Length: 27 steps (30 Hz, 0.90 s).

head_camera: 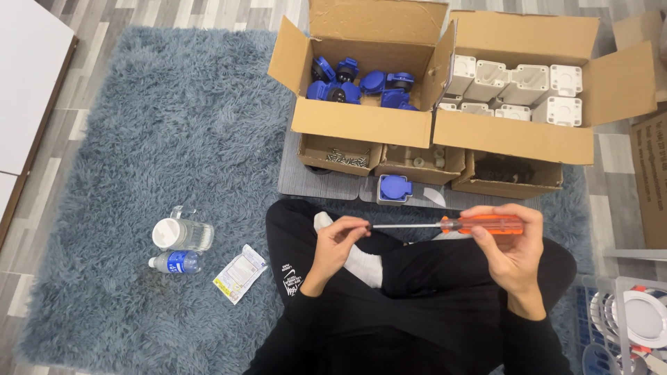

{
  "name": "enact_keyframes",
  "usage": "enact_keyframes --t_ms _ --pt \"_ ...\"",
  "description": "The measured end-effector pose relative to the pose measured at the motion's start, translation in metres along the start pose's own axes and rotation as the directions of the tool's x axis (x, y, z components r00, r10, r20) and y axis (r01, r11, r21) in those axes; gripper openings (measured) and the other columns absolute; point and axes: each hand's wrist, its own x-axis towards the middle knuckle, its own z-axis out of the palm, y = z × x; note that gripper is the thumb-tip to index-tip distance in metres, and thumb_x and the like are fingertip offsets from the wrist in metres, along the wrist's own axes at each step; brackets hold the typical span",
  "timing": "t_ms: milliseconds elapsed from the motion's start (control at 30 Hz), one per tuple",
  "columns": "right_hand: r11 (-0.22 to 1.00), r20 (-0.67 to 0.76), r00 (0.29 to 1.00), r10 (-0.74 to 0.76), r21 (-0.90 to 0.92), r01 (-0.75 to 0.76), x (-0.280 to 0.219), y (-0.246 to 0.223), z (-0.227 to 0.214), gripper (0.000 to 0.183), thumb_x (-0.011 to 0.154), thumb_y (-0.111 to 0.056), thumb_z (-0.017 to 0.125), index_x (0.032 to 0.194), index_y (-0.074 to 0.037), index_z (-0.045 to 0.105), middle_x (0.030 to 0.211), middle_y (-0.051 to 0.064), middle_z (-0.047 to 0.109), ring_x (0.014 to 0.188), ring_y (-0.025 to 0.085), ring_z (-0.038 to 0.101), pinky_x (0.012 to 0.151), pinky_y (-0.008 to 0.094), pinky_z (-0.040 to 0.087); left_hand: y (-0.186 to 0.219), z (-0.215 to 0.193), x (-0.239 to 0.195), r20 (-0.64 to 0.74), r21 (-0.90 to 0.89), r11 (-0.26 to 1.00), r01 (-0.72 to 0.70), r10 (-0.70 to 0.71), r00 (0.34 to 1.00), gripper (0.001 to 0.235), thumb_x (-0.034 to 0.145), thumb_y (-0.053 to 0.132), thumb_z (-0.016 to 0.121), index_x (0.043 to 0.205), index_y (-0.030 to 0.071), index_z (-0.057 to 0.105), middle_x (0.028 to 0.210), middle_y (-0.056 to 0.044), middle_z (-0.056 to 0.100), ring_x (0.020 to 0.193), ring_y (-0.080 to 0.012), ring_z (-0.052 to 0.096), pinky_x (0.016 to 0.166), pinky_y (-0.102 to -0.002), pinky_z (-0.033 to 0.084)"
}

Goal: Assembling plastic electrical box components by hand and using a screwdriver while sitting on the floor.

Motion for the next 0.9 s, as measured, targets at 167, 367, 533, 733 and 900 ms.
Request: enact_keyframes --t_ms 167,367,533,733,900 --pt "0.982 0.086 0.983 -0.162 -0.086 0.169 0.009 -0.002 0.005 0.046 0.095 0.006 0.072 0.133 0.005 0.046 0.109 0.028 0.080 0.101 0.032 0.082 0.083 0.043 0.067 -0.020 -0.005 -0.007 0.048 0.131 0.988 -0.084 0.079 0.996 0.015 0.099 -0.006 0.076 0.111 -0.002 0.084 0.098 -0.017 0.082 0.087 -0.0224 0.080 0.080 -0.036 0.066" --pt "0.984 0.143 0.976 -0.161 -0.057 0.171 0.013 -0.007 0.016 0.059 0.095 0.005 0.071 0.147 0.004 0.044 0.112 0.027 0.080 0.103 0.033 0.083 0.087 0.045 0.068 -0.034 -0.001 -0.022 0.110 0.128 0.991 -0.027 0.013 0.994 0.016 0.099 -0.004 0.077 0.114 -0.001 0.083 0.093 -0.014 0.082 0.089 -0.0200 0.079 0.083 -0.036 0.064" --pt "0.980 0.139 0.971 -0.195 -0.012 0.198 0.023 -0.008 0.015 0.080 0.093 0.007 0.071 0.162 0.000 0.029 0.110 0.027 0.078 0.097 0.034 0.083 0.085 0.047 0.069 0.007 0.020 -0.012 0.205 0.208 0.976 -0.065 0.021 0.978 0.018 0.097 0.002 0.083 0.115 0.002 0.084 0.097 -0.014 0.085 0.096 -0.0173 0.077 0.086 -0.037 0.063" --pt "0.926 0.175 0.939 -0.296 -0.189 0.327 0.045 -0.030 0.016 0.069 0.093 0.009 0.074 0.153 0.010 0.041 0.112 0.033 0.078 0.089 0.040 0.083 0.078 0.048 0.068 0.039 0.028 0.038 0.183 0.371 0.841 -0.393 0.348 0.919 0.021 0.098 0.007 0.082 0.119 0.005 0.082 0.119 -0.014 0.080 0.116 -0.0334 0.076 0.100 -0.044 0.060" --pt "0.931 0.140 0.967 -0.214 -0.272 0.245 0.056 -0.045 0.013 0.073 0.097 0.018 0.074 0.156 -0.008 0.041 0.132 0.028 0.072 0.107 0.032 0.079 0.095 0.039 0.069 0.041 0.038 0.067 0.259 0.659 0.550 -0.513 0.474 0.842 0.056 0.089 0.012 0.086 0.140 0.003 0.064 0.149 -0.013 0.061 0.137 -0.0336 0.060 0.120 -0.045 0.050"
